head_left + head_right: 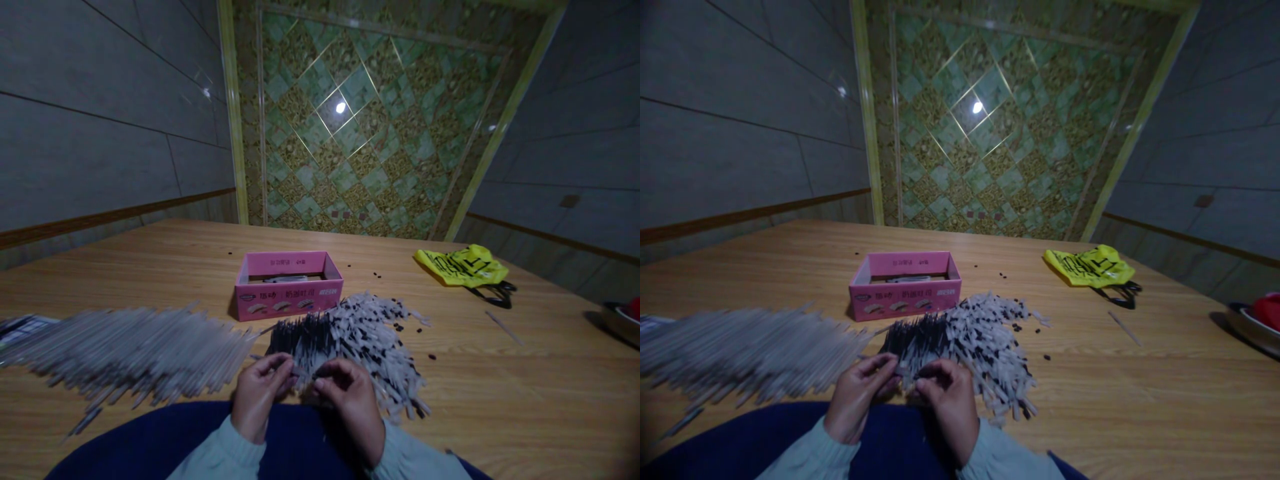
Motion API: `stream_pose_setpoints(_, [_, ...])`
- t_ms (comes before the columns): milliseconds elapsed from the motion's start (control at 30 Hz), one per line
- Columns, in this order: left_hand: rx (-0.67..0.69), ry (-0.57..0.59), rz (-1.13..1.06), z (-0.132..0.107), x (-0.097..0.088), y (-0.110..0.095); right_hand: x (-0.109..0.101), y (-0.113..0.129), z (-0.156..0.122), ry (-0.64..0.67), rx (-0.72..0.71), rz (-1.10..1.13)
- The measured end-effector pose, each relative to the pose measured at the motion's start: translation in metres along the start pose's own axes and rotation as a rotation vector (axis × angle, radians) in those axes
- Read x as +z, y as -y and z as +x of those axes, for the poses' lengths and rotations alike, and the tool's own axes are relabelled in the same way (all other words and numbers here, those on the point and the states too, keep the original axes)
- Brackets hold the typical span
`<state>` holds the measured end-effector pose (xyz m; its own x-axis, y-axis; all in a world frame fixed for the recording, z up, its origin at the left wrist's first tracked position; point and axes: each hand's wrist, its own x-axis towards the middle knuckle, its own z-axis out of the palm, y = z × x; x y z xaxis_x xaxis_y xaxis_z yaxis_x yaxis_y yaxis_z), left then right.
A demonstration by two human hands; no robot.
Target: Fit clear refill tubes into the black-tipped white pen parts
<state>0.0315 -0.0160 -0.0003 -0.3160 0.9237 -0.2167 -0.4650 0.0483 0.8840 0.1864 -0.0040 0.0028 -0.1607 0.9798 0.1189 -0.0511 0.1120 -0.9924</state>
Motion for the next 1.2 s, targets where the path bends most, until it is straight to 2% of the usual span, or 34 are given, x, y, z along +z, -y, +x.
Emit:
stream_pose_setpoints(133, [-0.063, -0.008, 0.024, 0.0005, -0.0005, 0.0, -0.0013, 0.0045, -0.0016, -0.019, -0.156, -0.282])
stream_pose_setpoints(267, [-0.078, 0.021, 0.041, 0.0013, -0.0021, 0.0016, -0.0004, 0.0096, -0.004, -0.011, -0.231, -0.387])
stream_pose_setpoints(900, [-0.061, 0.021, 0.059, 0.0019, -0.0031, 0.0037, -0.0002, 0.009, -0.0075, 0.035, -0.354, -0.444])
stream_pose_setpoints(1200, [-0.03, 0.037, 0.069, 0.002, -0.0015, 0.0059, 0.0018, 0.0082, -0.0072, 0.005, -0.309, -0.443])
